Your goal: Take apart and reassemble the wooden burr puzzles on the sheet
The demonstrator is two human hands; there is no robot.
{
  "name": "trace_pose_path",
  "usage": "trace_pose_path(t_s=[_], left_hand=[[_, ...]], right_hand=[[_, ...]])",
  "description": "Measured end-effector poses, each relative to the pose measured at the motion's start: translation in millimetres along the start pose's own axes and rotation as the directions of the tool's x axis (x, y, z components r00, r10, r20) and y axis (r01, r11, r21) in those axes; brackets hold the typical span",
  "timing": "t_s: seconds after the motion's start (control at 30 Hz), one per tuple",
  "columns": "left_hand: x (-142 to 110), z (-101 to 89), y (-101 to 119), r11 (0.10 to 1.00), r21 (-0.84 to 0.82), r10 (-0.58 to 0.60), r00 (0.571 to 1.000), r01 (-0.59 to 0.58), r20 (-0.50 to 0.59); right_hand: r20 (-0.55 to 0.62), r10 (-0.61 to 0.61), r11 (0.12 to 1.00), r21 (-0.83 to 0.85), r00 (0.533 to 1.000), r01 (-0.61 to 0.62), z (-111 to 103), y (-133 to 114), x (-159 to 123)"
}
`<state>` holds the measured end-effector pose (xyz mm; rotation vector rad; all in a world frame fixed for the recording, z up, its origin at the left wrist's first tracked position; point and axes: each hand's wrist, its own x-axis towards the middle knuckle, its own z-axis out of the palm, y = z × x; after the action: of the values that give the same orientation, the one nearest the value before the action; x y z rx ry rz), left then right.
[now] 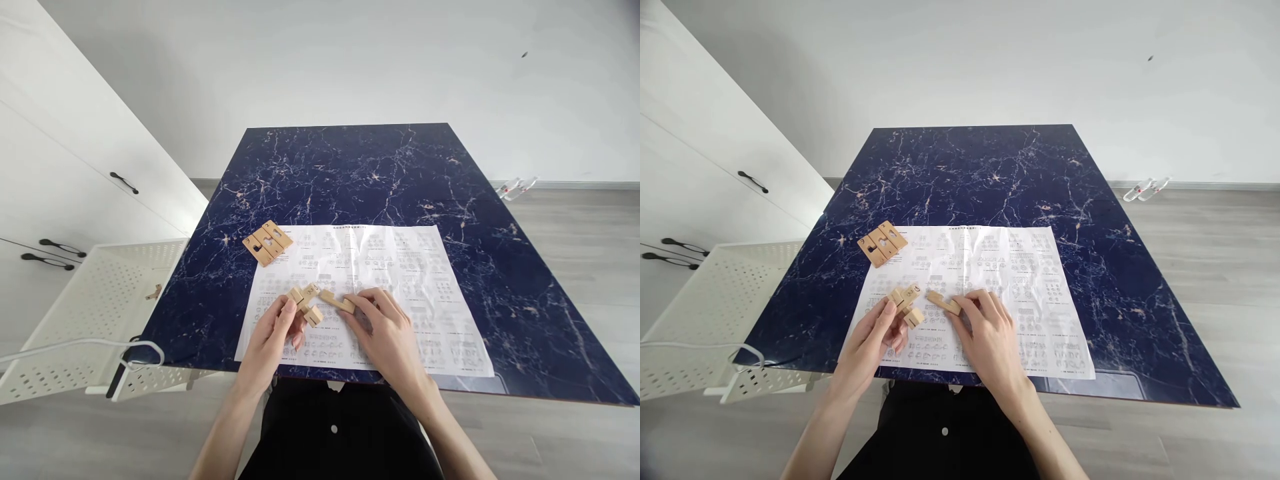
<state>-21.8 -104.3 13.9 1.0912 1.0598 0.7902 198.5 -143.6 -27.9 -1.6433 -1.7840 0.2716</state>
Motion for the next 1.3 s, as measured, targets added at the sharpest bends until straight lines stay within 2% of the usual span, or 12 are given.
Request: trace_pose_path(t_s=[0.1,0.17,0.3,0.4,0.6,0.83,1.0,1.2,1.3], left_hand=[[0,-1.5,-5,0.999,-0.027,0.02,1.0,-0.02,-0.022],[0,-2.0,-8,0.998,-0.048,0.032,0.999,-0.034,-0.044],[-1,-1.8,-12,0.996,-0.038,0.076,0.996,-0.078,-0.053],[-3,-1.8,-13,0.995,0.019,0.101,0.994,-0.101,-0.05],[-9,-4.9,-16,0.981,0.146,0.124,0.991,-0.129,0.04],[-14,-6.6,-18,0.988,0.134,0.073,0.995,-0.082,0.07],[-15,-8.5,-13,0.991,0.119,0.055,0.993,-0.068,0.107],[-14,-13.2,-13,0.998,0.007,0.052,0.958,-0.056,0.282],[-14,-12.7,-14,0.998,-0.009,0.058,0.956,-0.058,0.287]], right_hand=[[-0.017,0.032,0.999,0.031,0.999,-0.031,0,-2,-3],[-0.073,0.044,0.997,0.072,0.996,-0.039,-2,-6,-4],[-0.153,-0.021,0.975,0.217,0.988,0.054,-7,-19,-5],[-0.118,-0.083,0.942,0.315,0.99,0.116,-6,-30,-6],[-0.065,-0.088,0.919,0.379,0.994,0.107,2,-37,-7],[0.03,-0.097,0.901,0.427,0.995,0.075,0,-35,-7],[0.036,-0.107,0.901,0.427,0.994,0.081,-1,-35,-8],[0.034,-0.097,0.912,0.403,0.995,0.075,0,-36,-8],[0.011,-0.098,0.912,0.402,0.995,0.085,1,-35,-8]])
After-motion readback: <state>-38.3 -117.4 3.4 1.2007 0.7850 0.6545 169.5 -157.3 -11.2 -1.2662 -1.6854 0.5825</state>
